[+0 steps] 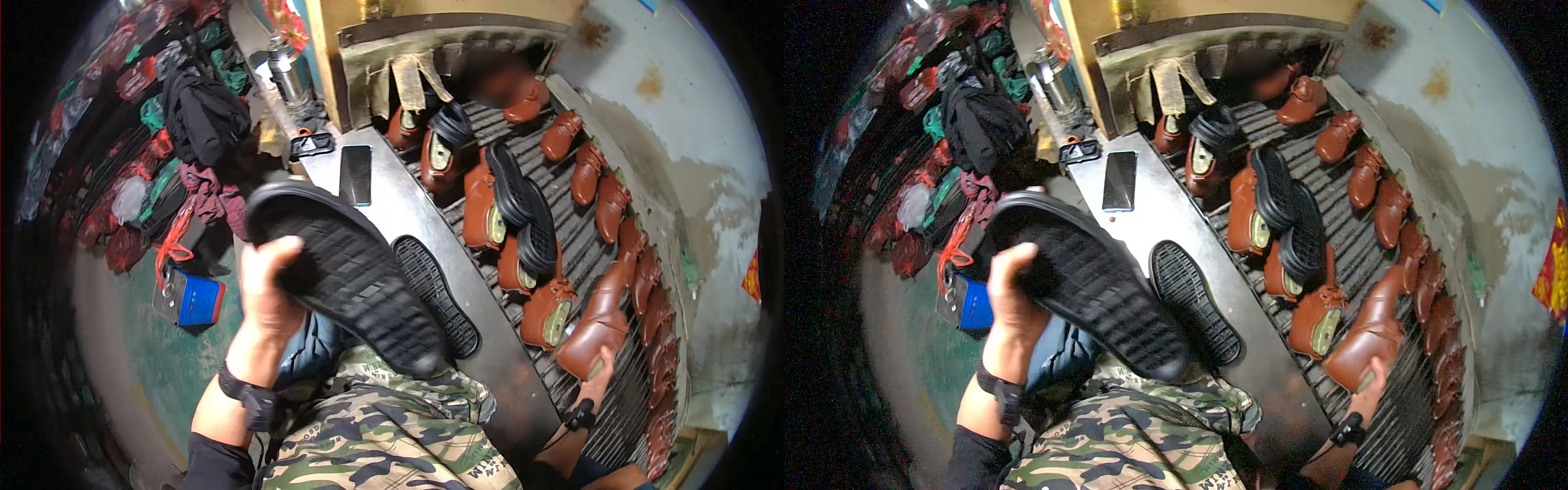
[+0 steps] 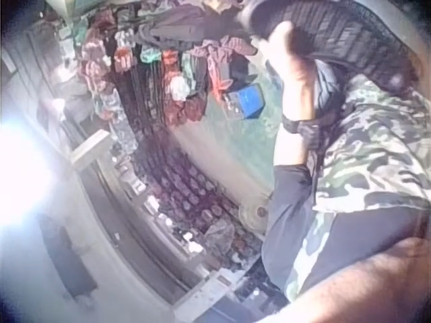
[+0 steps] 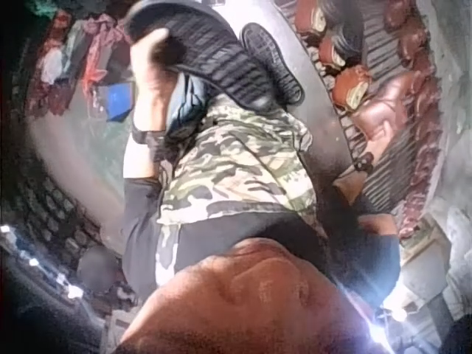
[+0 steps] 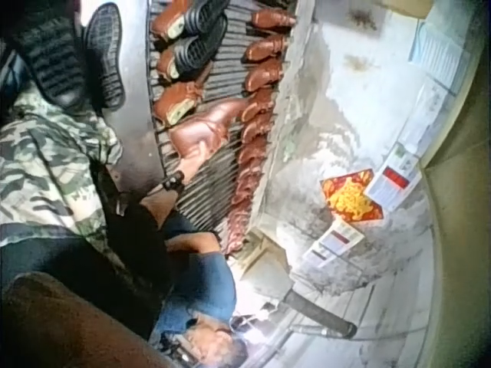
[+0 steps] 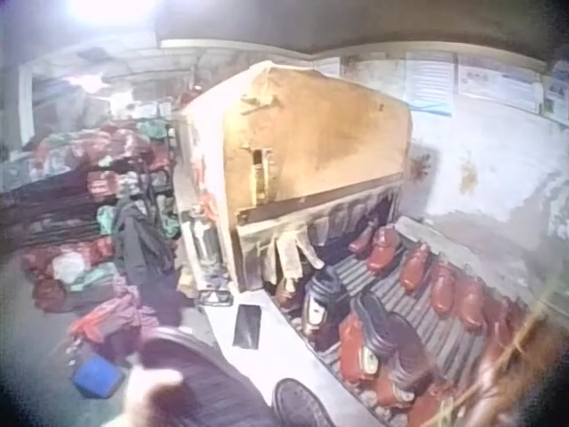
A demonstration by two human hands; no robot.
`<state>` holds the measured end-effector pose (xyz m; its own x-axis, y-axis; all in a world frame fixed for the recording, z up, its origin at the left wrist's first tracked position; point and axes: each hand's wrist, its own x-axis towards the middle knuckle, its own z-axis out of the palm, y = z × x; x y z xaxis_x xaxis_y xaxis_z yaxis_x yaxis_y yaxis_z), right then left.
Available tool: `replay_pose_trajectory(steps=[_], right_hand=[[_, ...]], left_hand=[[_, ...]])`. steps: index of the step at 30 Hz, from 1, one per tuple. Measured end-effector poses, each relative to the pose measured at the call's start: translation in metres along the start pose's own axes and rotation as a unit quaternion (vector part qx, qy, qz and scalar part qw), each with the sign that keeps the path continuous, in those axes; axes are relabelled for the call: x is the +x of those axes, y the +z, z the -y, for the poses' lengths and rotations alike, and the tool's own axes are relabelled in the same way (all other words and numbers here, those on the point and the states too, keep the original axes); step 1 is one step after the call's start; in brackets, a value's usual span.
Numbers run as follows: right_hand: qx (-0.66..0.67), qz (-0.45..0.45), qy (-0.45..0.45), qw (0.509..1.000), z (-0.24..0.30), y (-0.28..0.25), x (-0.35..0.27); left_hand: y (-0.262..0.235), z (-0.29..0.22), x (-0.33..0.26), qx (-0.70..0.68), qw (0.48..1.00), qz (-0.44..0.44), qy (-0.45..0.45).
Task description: Checking the quality of shoes and matching them with soles on a conveyor belt in a shoe manufacturing facility.
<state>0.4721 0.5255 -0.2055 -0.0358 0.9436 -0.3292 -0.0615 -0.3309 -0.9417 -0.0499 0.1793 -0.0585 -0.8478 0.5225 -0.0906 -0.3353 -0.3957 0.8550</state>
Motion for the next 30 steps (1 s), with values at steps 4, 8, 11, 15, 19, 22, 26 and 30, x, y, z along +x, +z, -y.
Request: replay_pose_trajectory(steps=[4,8,11,15,19,22,26,30], right_hand=[[0.233,0.397,-0.062,0.885,0.062,0.139,-0.053],[0.255,0.574,0.058,0.776,0.064,0.236,-0.081],[0.201,0.527,0.155,0.811,0.023,0.282,-0.137],[-0.024,0.630,0.118,0.768,-0.017,0.303,-0.161],[-0.122,0.650,-0.254,0.705,-0.030,0.335,-0.221],[-0.088,0.710,-0.209,0.667,-0.038,0.344,-0.239],[-0.107,0.715,-0.217,0.656,-0.050,0.339,-0.239],[-0.103,0.711,-0.210,0.663,-0.051,0.338,-0.241]], left_hand=[[-0.028,-0.040,0.005,-0.079,0.991,0.073,0.080],[-0.057,-0.064,0.027,0.156,0.970,0.105,0.151],[-0.053,-0.070,0.042,0.199,0.949,0.184,0.163],[-0.071,-0.034,0.039,0.010,0.979,0.200,0.046],[-0.077,-0.016,0.031,-0.150,0.964,0.217,-0.021],[-0.071,-0.025,0.025,-0.082,0.967,0.238,-0.035],[-0.064,-0.028,0.022,-0.040,0.961,0.271,-0.042],[-0.061,-0.031,0.017,-0.041,0.958,0.281,-0.051]])
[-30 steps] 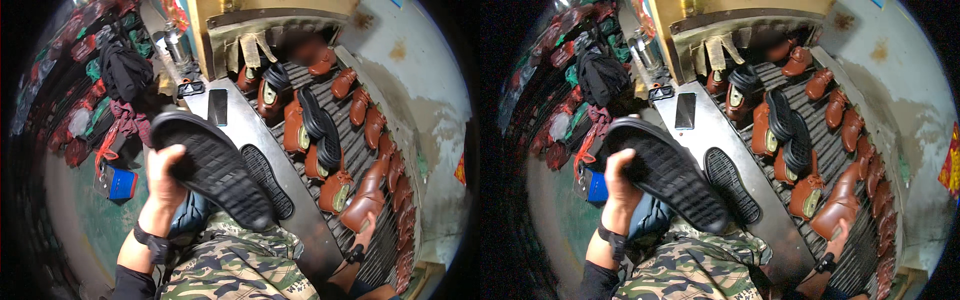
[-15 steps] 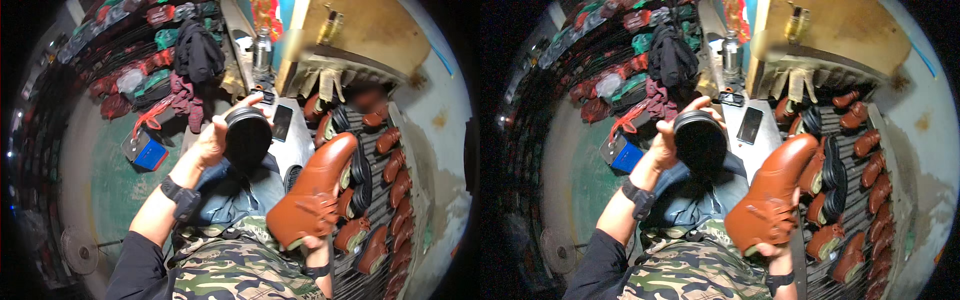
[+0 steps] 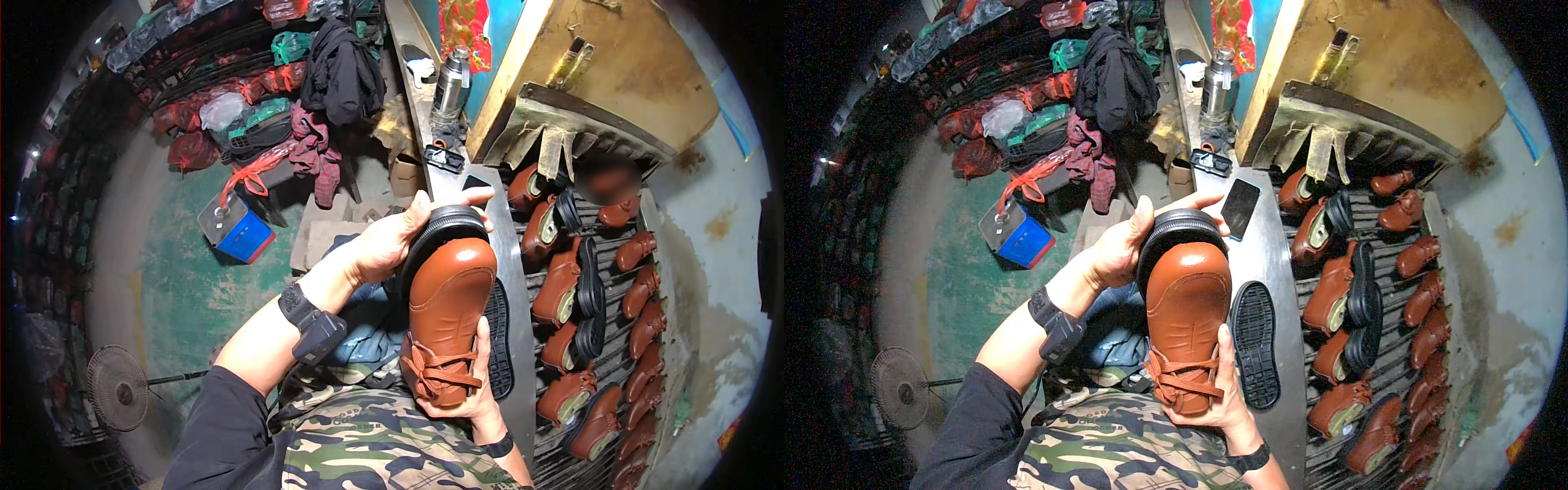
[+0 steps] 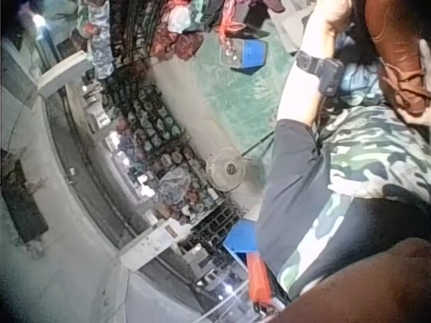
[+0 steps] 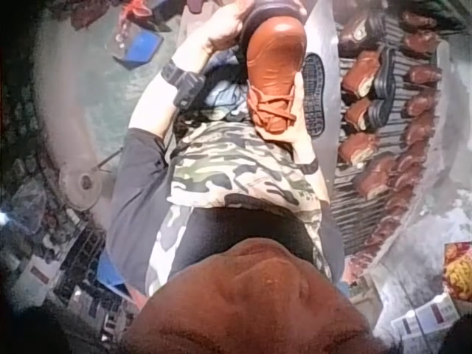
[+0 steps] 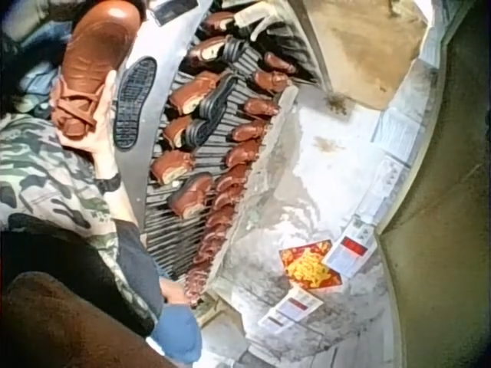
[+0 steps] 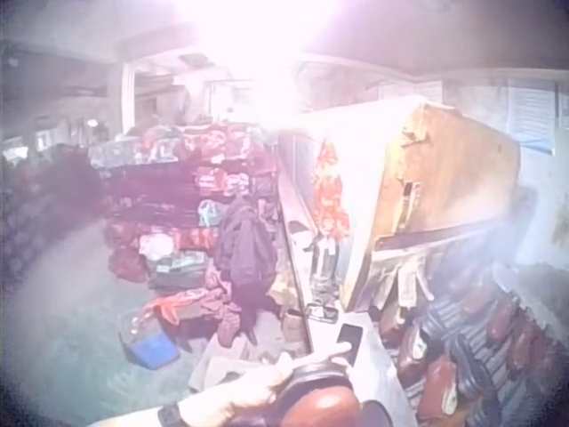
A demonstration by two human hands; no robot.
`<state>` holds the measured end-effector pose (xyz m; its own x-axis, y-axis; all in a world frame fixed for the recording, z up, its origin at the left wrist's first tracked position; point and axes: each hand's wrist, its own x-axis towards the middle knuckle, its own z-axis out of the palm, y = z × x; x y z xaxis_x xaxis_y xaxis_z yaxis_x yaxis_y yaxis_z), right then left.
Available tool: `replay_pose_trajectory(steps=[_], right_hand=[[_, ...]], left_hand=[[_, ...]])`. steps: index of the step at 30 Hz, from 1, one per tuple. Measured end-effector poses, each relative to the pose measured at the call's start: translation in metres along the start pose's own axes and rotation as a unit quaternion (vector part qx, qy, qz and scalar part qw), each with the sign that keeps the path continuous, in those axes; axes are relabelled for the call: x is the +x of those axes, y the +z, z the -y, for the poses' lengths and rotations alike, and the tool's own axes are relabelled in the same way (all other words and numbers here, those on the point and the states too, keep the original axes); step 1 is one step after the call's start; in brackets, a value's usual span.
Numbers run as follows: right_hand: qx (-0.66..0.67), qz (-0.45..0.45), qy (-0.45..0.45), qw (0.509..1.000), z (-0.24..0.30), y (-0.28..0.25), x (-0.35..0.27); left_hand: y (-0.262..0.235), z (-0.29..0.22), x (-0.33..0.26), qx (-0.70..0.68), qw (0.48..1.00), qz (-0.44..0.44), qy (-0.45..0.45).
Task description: Checking the quality of shoes and matching them with soles on a conveyor belt in a shoe manufacturing facility.
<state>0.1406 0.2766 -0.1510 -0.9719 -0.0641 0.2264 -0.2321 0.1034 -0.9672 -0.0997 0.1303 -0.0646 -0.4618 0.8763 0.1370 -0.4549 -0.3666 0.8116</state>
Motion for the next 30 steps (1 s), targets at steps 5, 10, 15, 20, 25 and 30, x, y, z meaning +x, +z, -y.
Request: replay_pose_trajectory(steps=[5,10,15,20,25,30], right_hand=[[-0.067,-0.011,-0.003,0.998,0.007,-0.007,0.003],[-0.095,0.011,0.000,0.995,0.014,-0.013,0.011],[-0.120,0.011,0.019,0.992,0.009,-0.012,0.000],[-0.140,0.070,-0.006,0.988,0.010,-0.012,0.002],[-0.188,0.079,0.008,0.979,0.024,-0.013,0.008],[0.146,-0.116,0.032,0.982,0.027,-0.024,0.037]], left_hand=[[0.006,0.001,0.003,0.086,0.996,0.023,0.023],[0.012,-0.007,-0.002,0.086,0.995,0.010,-0.042],[0.015,-0.029,-0.015,0.308,0.951,0.024,-0.020],[0.032,-0.032,-0.033,0.445,0.895,-0.017,-0.008],[0.022,-0.012,-0.043,0.376,0.923,-0.083,-0.015],[0.032,0.000,-0.053,0.357,0.927,-0.114,0.029]])
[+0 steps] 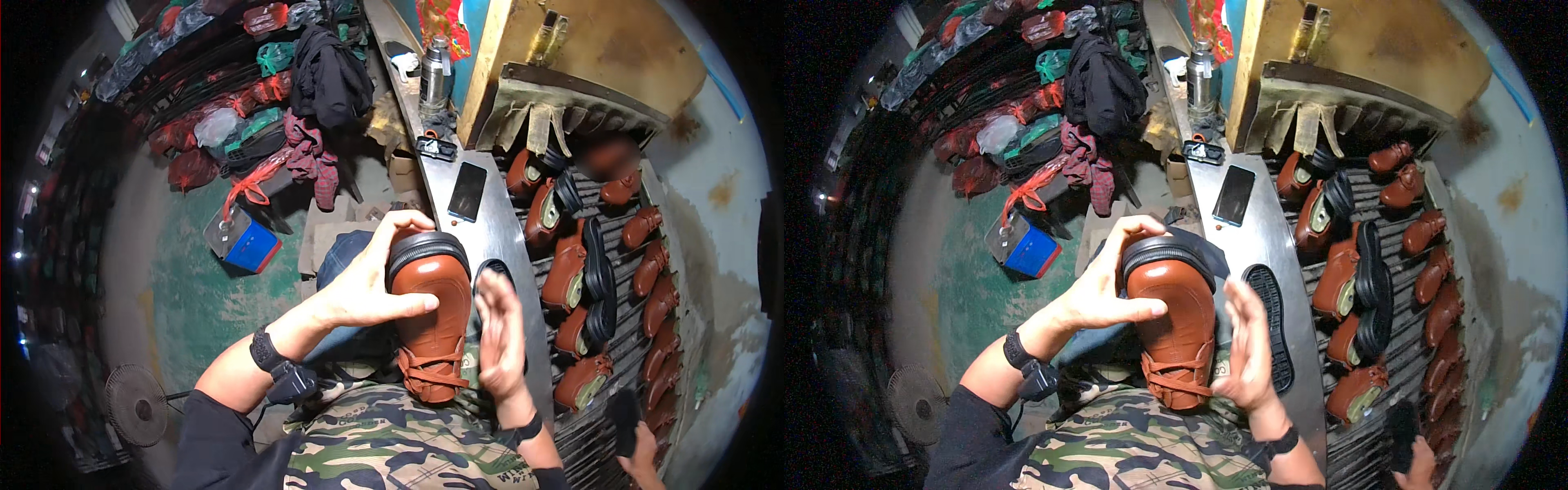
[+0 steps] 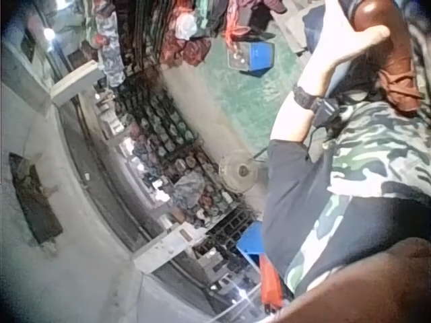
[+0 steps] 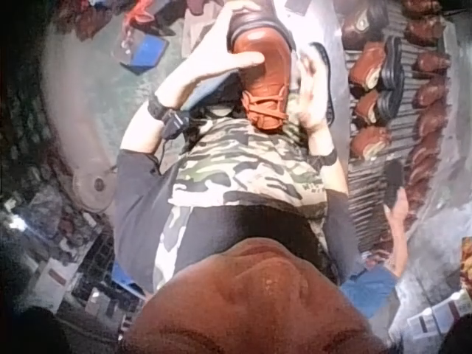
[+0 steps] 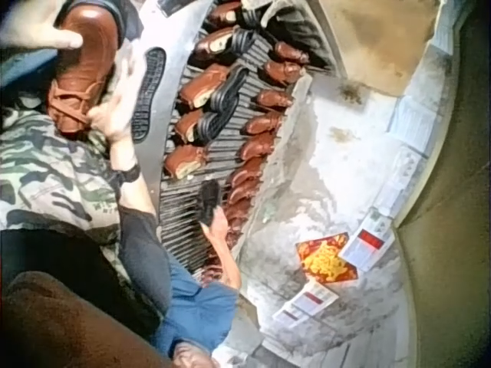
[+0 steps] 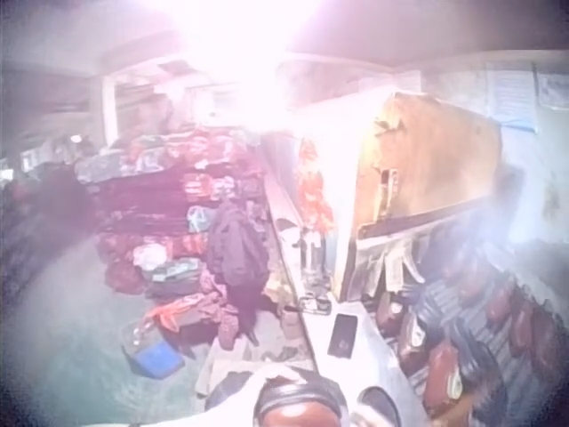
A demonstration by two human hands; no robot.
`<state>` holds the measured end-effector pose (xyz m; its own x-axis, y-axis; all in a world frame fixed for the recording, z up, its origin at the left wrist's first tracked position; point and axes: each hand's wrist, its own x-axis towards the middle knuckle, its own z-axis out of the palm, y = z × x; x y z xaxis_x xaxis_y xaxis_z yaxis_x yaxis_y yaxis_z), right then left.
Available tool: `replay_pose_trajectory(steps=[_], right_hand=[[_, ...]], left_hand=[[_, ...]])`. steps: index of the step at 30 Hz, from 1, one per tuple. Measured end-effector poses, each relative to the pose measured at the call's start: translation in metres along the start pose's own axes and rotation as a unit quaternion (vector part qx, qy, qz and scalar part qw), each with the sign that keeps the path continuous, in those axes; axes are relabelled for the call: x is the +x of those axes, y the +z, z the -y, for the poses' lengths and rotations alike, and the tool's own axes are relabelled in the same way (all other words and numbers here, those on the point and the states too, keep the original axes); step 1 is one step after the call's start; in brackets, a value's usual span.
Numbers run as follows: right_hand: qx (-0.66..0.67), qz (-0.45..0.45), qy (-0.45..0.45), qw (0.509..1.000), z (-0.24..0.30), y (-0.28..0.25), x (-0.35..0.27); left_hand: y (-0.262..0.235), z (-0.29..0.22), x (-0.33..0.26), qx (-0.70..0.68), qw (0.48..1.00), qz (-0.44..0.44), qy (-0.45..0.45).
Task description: Checking the quality of shoes and matching them with soles on a conveyor belt in a shoe manufacturing facility.
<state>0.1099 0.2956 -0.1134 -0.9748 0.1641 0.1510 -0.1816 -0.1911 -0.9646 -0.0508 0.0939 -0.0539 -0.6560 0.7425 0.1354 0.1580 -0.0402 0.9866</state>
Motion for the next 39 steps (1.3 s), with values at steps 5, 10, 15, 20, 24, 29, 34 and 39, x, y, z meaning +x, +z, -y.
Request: replay_pose_trajectory(steps=[5,10,15,20,24,29,34,39], right_hand=[[0.127,0.164,0.044,0.977,0.010,0.001,0.069],[0.029,0.112,-0.031,0.993,-0.013,-0.013,0.098],[-0.045,-0.007,-0.109,0.993,-0.014,-0.009,0.086],[-0.004,-0.033,0.024,0.999,-0.054,-0.015,0.042],[0.199,-0.024,0.311,0.929,-0.049,-0.001,0.036],[0.236,0.045,0.378,0.894,-0.042,-0.006,0.067],[0.222,0.131,0.249,0.933,-0.021,-0.013,0.097],[0.272,0.102,0.081,0.953,0.006,-0.006,0.118]], left_hand=[[0.011,0.003,-0.005,-0.024,1.000,-0.002,-0.008],[0.014,0.004,-0.010,0.002,0.999,-0.004,0.042],[0.017,0.004,-0.014,0.036,0.998,-0.035,0.049],[0.003,0.018,-0.013,-0.108,0.992,0.054,-0.040],[0.007,0.029,-0.026,-0.027,0.992,0.077,-0.098],[0.012,0.010,-0.022,-0.016,0.996,0.055,-0.072],[0.005,-0.032,0.000,0.189,0.951,0.204,0.139],[0.038,-0.012,-0.021,0.485,0.797,0.216,0.288]])
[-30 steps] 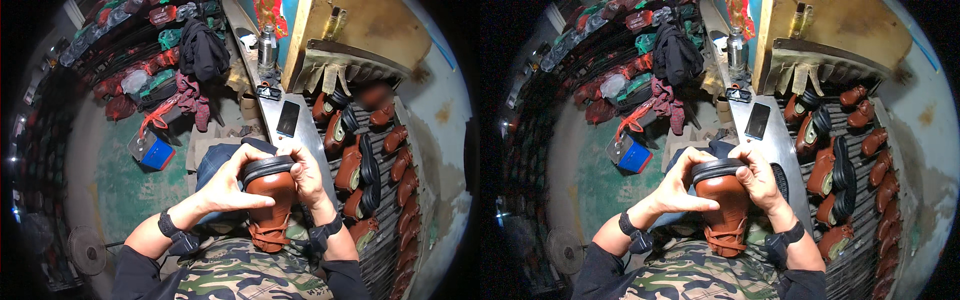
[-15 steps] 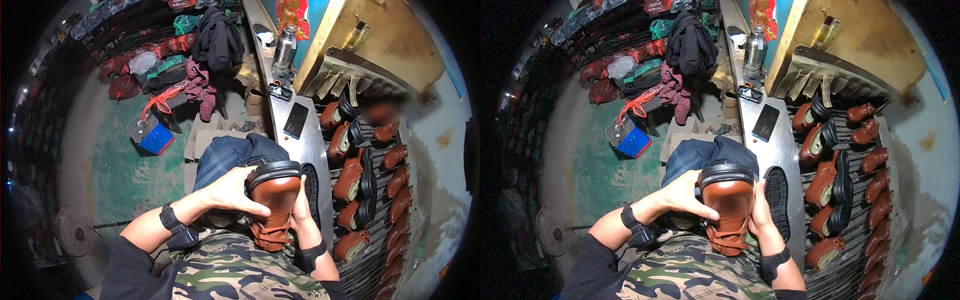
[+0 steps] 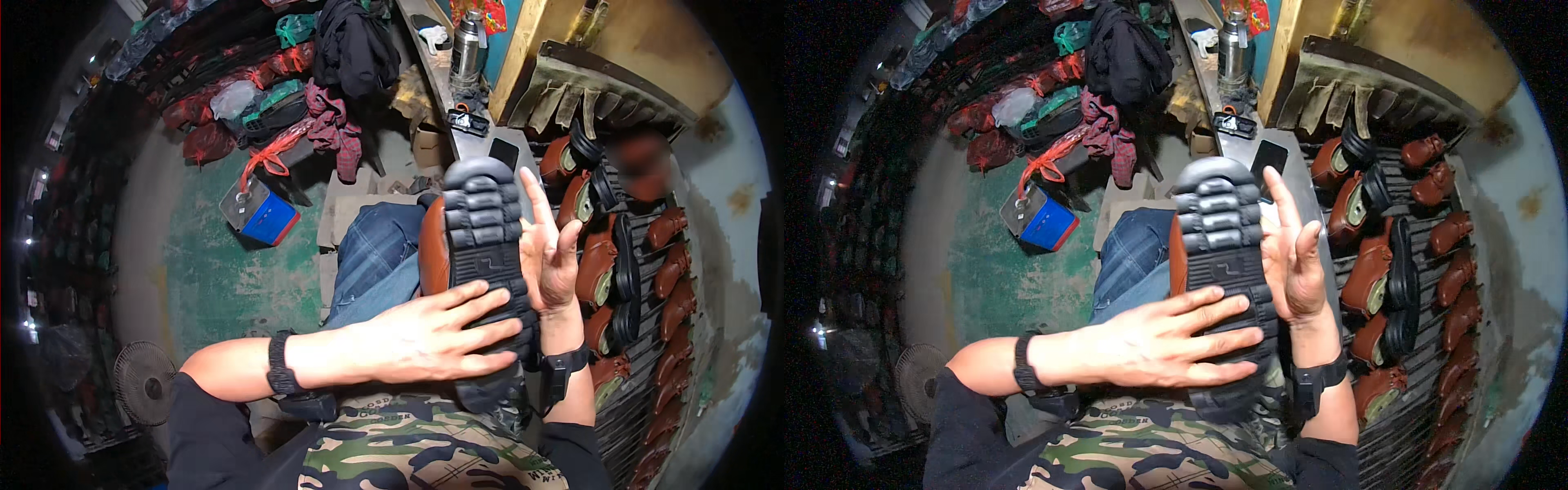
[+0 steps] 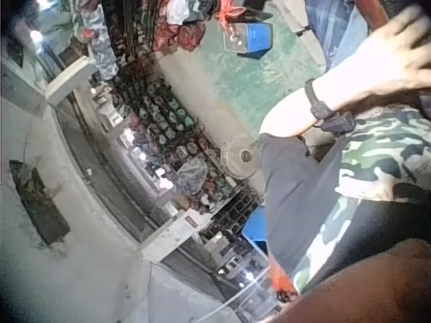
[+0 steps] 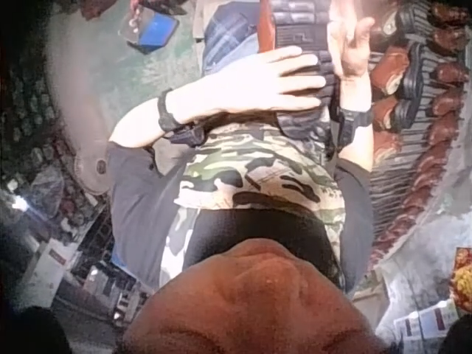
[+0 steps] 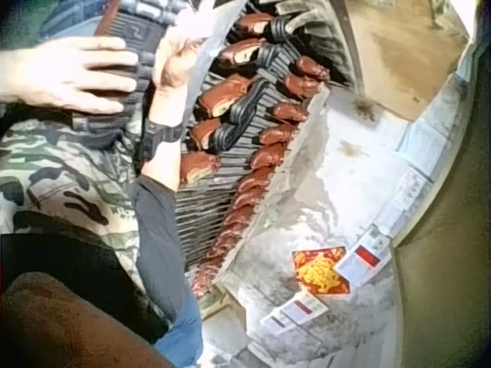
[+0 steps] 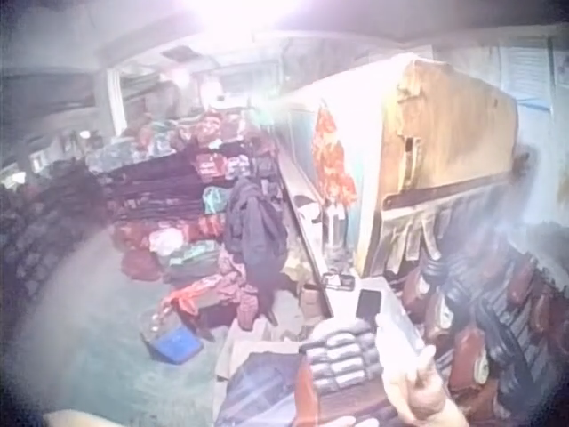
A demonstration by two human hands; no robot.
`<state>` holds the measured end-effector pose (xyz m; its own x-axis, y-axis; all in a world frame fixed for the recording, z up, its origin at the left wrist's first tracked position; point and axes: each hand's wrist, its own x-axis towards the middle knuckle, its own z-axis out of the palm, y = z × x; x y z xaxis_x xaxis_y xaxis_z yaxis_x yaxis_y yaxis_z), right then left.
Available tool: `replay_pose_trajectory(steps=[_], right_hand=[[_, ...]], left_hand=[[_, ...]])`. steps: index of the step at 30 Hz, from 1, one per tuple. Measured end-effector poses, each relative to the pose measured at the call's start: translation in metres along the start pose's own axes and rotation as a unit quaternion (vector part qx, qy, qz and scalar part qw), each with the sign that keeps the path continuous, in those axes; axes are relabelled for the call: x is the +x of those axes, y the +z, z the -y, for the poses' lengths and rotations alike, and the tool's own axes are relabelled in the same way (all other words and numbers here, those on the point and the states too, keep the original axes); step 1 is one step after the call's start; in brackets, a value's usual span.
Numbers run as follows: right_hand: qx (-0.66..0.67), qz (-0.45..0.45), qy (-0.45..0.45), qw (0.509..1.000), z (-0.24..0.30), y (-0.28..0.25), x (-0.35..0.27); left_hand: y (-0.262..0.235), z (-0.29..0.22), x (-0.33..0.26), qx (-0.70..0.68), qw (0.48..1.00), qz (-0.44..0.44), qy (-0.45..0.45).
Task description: Checking the quality of shoes and matching them with soles on a conveyor belt in a shoe manufacturing facility.
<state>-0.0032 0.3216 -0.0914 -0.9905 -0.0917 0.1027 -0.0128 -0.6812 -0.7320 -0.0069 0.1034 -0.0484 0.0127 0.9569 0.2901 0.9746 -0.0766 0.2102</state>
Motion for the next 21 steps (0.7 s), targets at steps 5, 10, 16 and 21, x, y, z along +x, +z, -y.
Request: replay_pose_trajectory(steps=[5,10,16,21], right_hand=[[-0.035,-0.321,0.033,0.946,-0.053,-0.037,0.002],[-0.039,-0.301,-0.001,0.953,-0.056,-0.023,0.000],[-0.121,-0.279,-0.031,0.952,-0.055,-0.018,-0.015],[-0.087,-0.204,0.062,0.973,-0.026,-0.028,-0.012]], left_hand=[[0.058,0.009,-0.049,-0.090,0.983,0.137,-0.081],[0.035,0.036,-0.031,-0.264,0.873,-0.227,-0.343],[0.044,0.047,-0.003,-0.291,0.824,-0.259,-0.412],[0.031,0.065,0.008,-0.361,0.791,-0.218,-0.443]])
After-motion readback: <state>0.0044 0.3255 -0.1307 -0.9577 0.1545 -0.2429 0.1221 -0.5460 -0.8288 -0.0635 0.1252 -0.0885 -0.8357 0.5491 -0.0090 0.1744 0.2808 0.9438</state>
